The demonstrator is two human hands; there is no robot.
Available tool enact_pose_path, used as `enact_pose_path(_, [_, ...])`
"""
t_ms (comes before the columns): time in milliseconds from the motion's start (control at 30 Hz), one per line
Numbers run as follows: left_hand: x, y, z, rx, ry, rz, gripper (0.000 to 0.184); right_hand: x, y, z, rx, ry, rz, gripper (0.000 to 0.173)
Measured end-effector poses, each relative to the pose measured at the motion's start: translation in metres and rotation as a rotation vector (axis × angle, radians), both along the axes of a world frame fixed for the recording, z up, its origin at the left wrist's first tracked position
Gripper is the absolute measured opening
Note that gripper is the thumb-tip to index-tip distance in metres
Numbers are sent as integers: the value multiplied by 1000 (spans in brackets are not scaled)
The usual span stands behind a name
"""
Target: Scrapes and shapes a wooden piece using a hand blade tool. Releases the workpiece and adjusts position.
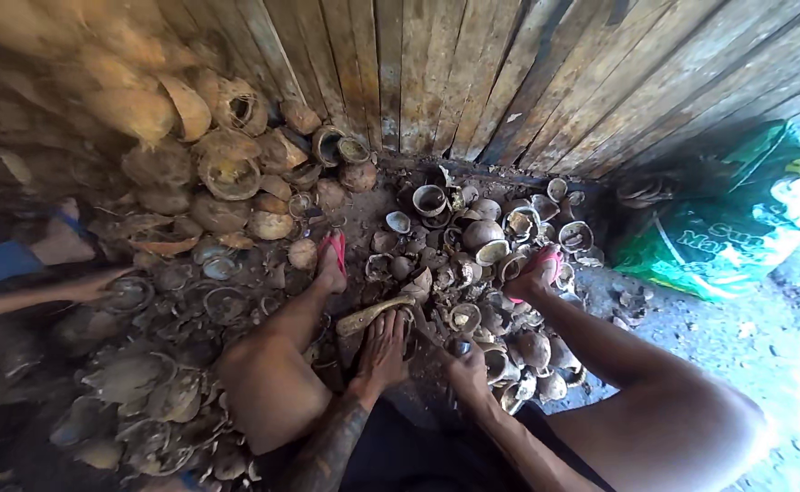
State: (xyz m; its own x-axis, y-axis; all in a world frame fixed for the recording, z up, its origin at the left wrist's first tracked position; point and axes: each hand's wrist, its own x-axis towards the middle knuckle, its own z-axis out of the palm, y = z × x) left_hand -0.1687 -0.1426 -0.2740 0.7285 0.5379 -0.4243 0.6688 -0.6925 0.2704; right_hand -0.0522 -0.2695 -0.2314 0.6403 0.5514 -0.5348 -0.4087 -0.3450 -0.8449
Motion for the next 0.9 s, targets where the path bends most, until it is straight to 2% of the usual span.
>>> enact_pose_path(33, [0,-2,1,6,10,-11,112,3,-3,4,-20,-53,90,25])
enact_pose_path(100, [-1,-3,0,30,16,-45,113,11,2,16,-57,15,154,25])
enact_pose_path(200, [1,0,2,41,38,-84,113,29,23,35,-172,255,121,20])
enact_pose_path(300, [4,4,4,10,71,-72,115,40,37,33,-250,363,77,14])
enact_pose_path(533, [5,7,0,22,25,-50,121,29,0,-18,-46,330,-12,14])
enact_pose_path(733, [-3,4,-9,103,-47,-37,115,-6,4,0,33,449,-243,13])
enact_pose_path(767, [-1,3,-1,105,-74,-24,111,-11,5,1,51,460,-274,14])
enact_pose_path(867, [19,-7,74,-65,104,32,99,-18,6,8,84,501,-320,17])
enact_pose_path(900, [19,-8,76,-69,111,45,100,-18,7,8,91,518,-322,17])
